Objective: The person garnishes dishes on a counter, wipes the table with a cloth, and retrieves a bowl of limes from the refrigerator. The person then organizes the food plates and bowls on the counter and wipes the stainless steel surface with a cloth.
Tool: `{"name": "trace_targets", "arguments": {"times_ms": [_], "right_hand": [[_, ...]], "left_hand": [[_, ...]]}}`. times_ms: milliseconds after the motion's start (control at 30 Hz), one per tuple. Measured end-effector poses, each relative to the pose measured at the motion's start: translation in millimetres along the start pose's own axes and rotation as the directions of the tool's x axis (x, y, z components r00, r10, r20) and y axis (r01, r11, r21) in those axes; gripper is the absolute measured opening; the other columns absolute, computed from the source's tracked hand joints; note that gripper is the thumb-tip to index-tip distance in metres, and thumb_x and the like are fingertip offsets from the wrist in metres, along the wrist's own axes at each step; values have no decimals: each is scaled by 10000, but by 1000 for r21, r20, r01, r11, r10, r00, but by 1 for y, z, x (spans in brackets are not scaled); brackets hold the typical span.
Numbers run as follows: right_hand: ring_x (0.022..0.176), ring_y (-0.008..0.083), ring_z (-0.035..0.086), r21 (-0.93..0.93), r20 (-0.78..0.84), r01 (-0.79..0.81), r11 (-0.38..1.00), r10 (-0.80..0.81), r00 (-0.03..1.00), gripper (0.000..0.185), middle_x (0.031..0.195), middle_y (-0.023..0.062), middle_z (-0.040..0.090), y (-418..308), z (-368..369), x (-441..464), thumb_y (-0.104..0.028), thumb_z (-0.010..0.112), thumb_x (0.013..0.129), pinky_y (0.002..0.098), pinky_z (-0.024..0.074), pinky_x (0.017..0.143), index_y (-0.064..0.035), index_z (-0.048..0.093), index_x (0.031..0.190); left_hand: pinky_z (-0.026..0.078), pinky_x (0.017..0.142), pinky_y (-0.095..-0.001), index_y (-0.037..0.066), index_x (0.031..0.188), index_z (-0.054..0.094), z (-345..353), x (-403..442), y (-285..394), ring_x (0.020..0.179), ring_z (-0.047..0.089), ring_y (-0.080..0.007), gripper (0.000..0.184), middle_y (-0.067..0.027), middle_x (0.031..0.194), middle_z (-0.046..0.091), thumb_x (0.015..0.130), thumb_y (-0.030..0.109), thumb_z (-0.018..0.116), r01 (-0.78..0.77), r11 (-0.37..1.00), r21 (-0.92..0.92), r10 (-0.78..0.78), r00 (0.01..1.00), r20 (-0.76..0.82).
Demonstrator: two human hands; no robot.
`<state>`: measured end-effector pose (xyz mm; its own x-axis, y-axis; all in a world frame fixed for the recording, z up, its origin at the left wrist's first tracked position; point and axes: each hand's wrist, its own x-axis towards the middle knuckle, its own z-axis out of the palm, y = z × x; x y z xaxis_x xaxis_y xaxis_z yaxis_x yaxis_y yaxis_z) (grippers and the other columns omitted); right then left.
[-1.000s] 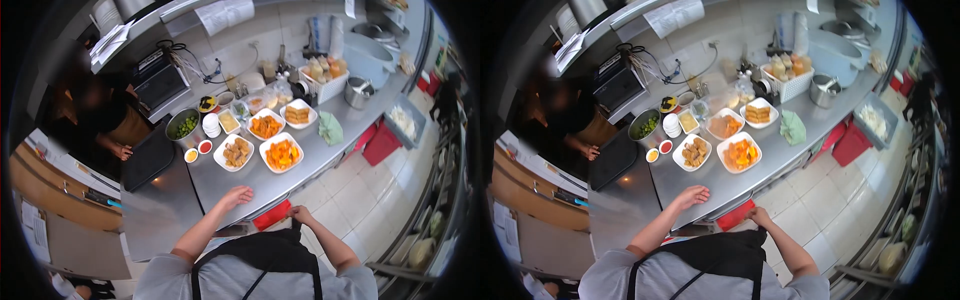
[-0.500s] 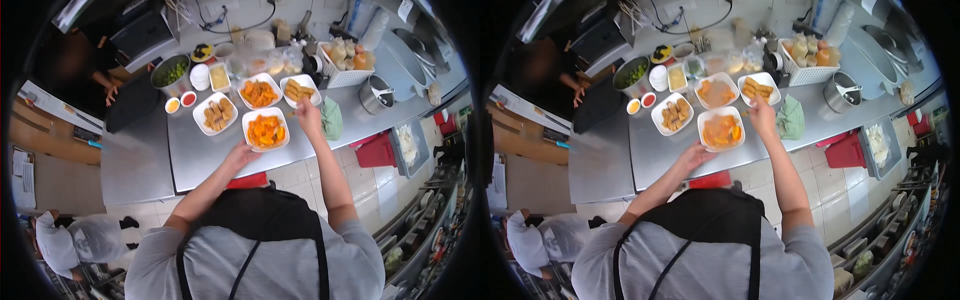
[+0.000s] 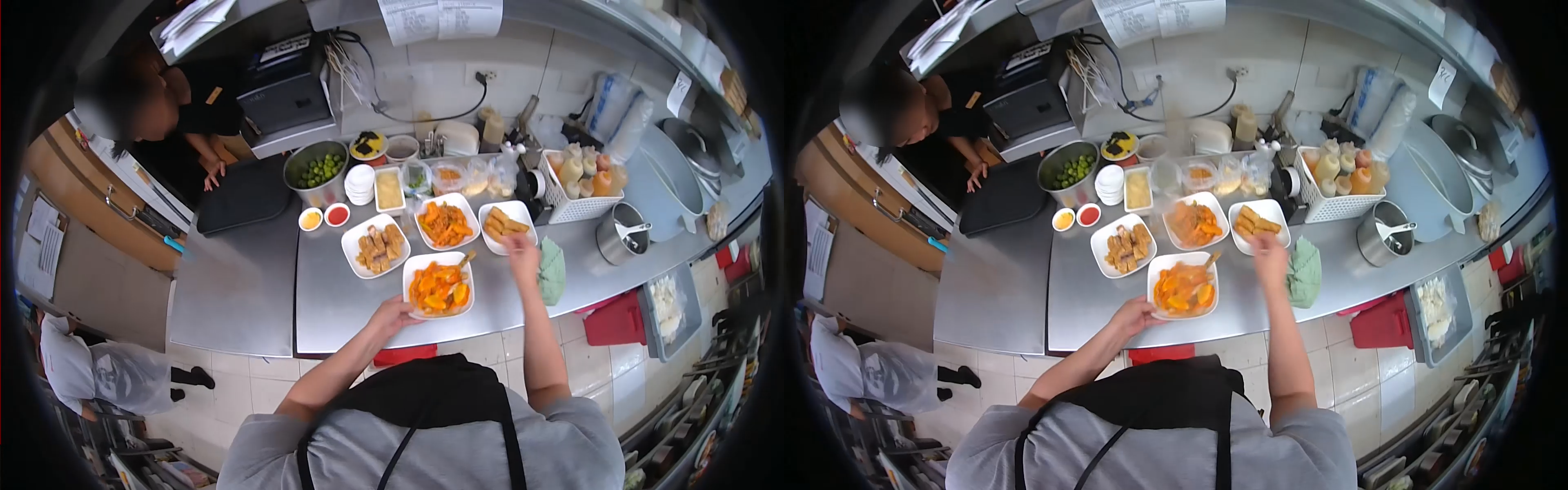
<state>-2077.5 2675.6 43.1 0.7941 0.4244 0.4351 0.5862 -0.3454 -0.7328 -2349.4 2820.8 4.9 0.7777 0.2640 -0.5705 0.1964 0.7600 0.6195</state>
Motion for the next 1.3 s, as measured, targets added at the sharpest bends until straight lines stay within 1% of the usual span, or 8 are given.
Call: {"name": "trace_targets", "arguments": {"times_ms": [400, 700, 833, 867, 933, 1067, 1133, 1300], "right_hand": [[1241, 343, 203, -653, 193, 24, 757, 135, 972, 593, 1333, 192, 240, 151, -44, -58, -398, 401, 840, 490, 141, 996, -17, 278, 1278], [1182, 349, 302, -150, 491, 440, 885, -319, 811, 518, 1243, 222, 354, -37, 83, -141, -276, 576, 739, 450, 229, 974, 17, 432, 1142], [1092, 299, 421, 346, 636, 517, 783, -601, 484, 440, 1132, 139, 491, -79, 118, -170, -71, 551, 658, 387, 330, 920, -75, 507, 1096], [1061, 286, 456, 496, 642, 484, 720, -680, 353, 444, 1106, 125, 514, -88, 115, -170, -38, 537, 644, 367, 356, 903, -82, 518, 1086], [1000, 255, 507, 520, 781, 234, 822, -568, 260, 384, 1073, 106, 537, -91, 110, -173, -41, 525, 700, 328, 401, 850, -92, 522, 1080], [982, 241, 529, 395, 696, -107, 912, -222, 683, 283, 1092, 105, 538, -82, 96, -143, -148, 520, 812, 310, 414, 830, -125, 515, 1095], [1002, 253, 513, 453, 708, -844, 287, 460, 536, 319, 1116, 99, 519, -80, 97, -114, -231, 462, 849, 357, 405, 859, -111, 463, 1145], [1039, 290, 477, 426, 879, -790, -441, -3, 476, 405, 1148, 140, 480, -74, 153, -90, -296, 370, 869, 415, 391, 893, -49, 393, 1189]], "left_hand": [[473, 830, -427, -67, 1135, 366, -239, -127, 66, 1025, 486, -335, 419, -221, 1091, 478, 720, -59, 425, -533, 774, -342, 293, 780, -553], [511, 705, -288, -39, 1033, 450, -290, -104, 97, 836, 557, -251, 246, -142, 929, 532, 849, 124, 437, -767, 573, -290, 307, 529, -792], [487, 619, -287, 32, 881, 485, -246, -19, 60, 684, 552, -169, 110, -73, 732, 539, 798, 103, 475, -594, 790, -154, 599, 801, -17], [486, 661, -312, 59, 1021, 446, -173, -18, 57, 724, 556, -189, 236, -84, 822, 544, 795, 116, 477, -458, 888, -46, 406, 827, -390], [487, 723, -357, 66, 1135, 376, -108, -2, 55, 797, 564, -235, 362, -112, 991, 522, 785, 58, 464, -313, 948, -55, 285, 913, -290], [500, 757, -389, 9, 1172, 340, -80, 28, 60, 908, 555, -294, 422, -165, 1058, 500, 757, -22, 406, -329, 944, -26, 307, 904, -298], [502, 761, -397, -7, 1173, 338, -80, 21, 58, 934, 544, -310, 439, -176, 1066, 494, 738, -37, 398, -263, 965, 2, 252, 923, -292], [481, 804, -420, -17, 1153, 369, -68, -23, 49, 991, 515, -332, 469, -187, 1094, 482, 689, -70, 403, -81, 996, -42, 80, 996, -39]]}}
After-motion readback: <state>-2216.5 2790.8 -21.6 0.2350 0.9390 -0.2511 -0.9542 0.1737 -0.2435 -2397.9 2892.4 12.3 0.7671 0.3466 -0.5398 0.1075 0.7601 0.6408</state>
